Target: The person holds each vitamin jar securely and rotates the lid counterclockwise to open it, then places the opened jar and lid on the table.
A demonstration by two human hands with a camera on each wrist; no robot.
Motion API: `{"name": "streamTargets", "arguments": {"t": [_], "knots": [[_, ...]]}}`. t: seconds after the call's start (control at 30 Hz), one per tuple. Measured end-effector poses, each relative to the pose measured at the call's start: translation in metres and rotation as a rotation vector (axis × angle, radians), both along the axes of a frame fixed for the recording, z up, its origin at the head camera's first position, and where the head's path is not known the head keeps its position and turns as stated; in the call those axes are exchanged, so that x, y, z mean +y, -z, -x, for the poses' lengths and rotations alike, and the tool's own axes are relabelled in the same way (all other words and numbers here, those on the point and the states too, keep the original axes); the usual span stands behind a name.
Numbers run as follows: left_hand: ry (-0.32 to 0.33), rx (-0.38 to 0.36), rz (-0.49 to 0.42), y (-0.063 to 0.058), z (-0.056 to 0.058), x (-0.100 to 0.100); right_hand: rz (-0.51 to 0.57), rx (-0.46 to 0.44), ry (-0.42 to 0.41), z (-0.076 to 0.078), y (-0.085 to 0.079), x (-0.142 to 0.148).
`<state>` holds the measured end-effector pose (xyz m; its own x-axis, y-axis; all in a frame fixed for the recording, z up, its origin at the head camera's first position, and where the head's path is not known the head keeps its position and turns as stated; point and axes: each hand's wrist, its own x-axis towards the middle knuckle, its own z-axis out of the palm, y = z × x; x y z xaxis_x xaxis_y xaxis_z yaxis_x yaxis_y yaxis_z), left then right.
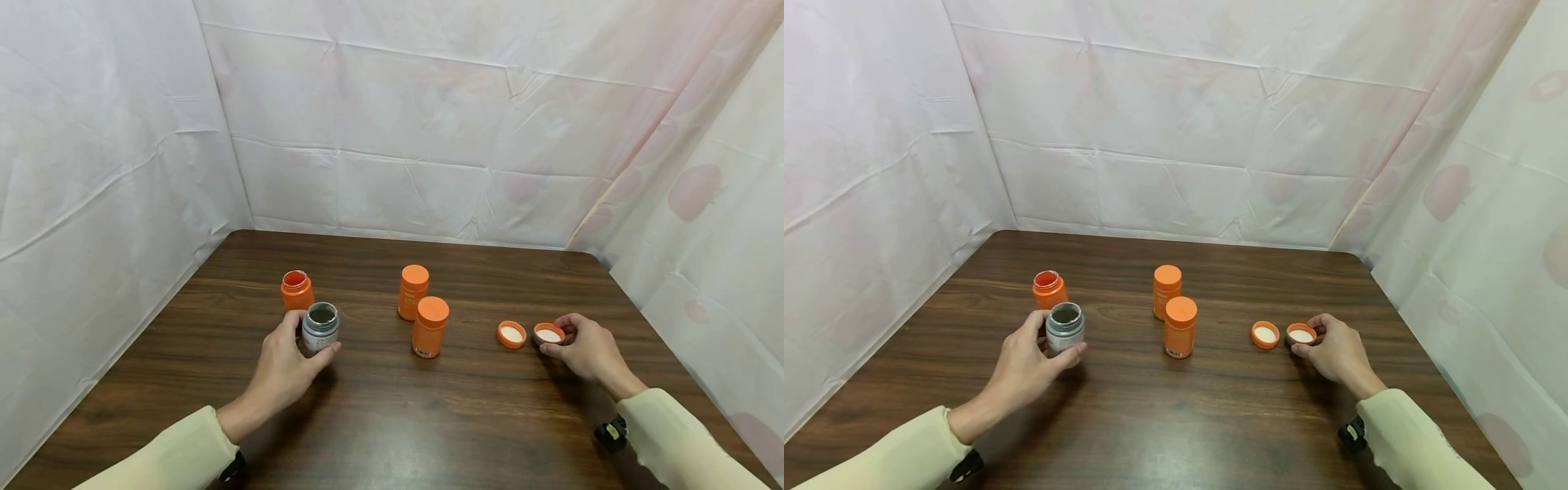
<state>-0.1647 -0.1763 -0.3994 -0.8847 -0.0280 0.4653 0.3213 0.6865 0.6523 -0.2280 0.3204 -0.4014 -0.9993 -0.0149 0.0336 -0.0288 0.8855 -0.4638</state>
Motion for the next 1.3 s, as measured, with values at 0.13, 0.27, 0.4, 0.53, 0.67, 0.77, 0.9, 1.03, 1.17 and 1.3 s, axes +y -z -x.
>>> {"name": "streamTargets", "arguments": {"t": [0.13, 0.27, 0.4, 0.53, 0.67, 0.77, 0.9, 1.03, 1.17, 1.3], "knots": [[-0.009, 0.003, -0.005, 0.0, 0.001, -0.003, 0.0, -0.021, 0.002, 0.001, 0.0, -0.001], [-0.024, -0.004, 0.003, 0.0, 0.003, -0.007, -0.011, -0.037, 0.005, 0.003, 0.0, -0.001], [-0.054, -0.028, 0.015, -0.001, 0.006, -0.011, -0.022, -0.05, 0.008, 0.005, 0.0, -0.001], [-0.088, -0.071, 0.013, -0.001, 0.009, -0.016, -0.031, -0.072, 0.01, 0.006, 0.0, -0.001], [-0.114, -0.103, 0.001, 0.0, 0.012, -0.021, -0.038, -0.088, 0.015, 0.006, 0.0, -0.002], [-0.127, -0.112, -0.006, 0.001, 0.014, -0.024, -0.043, -0.094, 0.02, 0.007, 0.0, -0.002], [-0.134, -0.132, -0.016, 0.002, 0.016, -0.027, -0.04, -0.093, 0.018, 0.008, -0.001, -0.002], [-0.144, -0.163, -0.026, 0.003, 0.02, -0.031, -0.03, -0.089, 0.01, 0.005, -0.004, -0.001], [-0.16, -0.197, -0.031, 0.004, 0.022, -0.035, -0.019, -0.084, 0.011, 0.001, -0.007, 0.0], [-0.16, -0.237, -0.035, 0.006, 0.023, -0.038, -0.02, -0.059, 0.014, -0.002, -0.009, 0.0]]}}
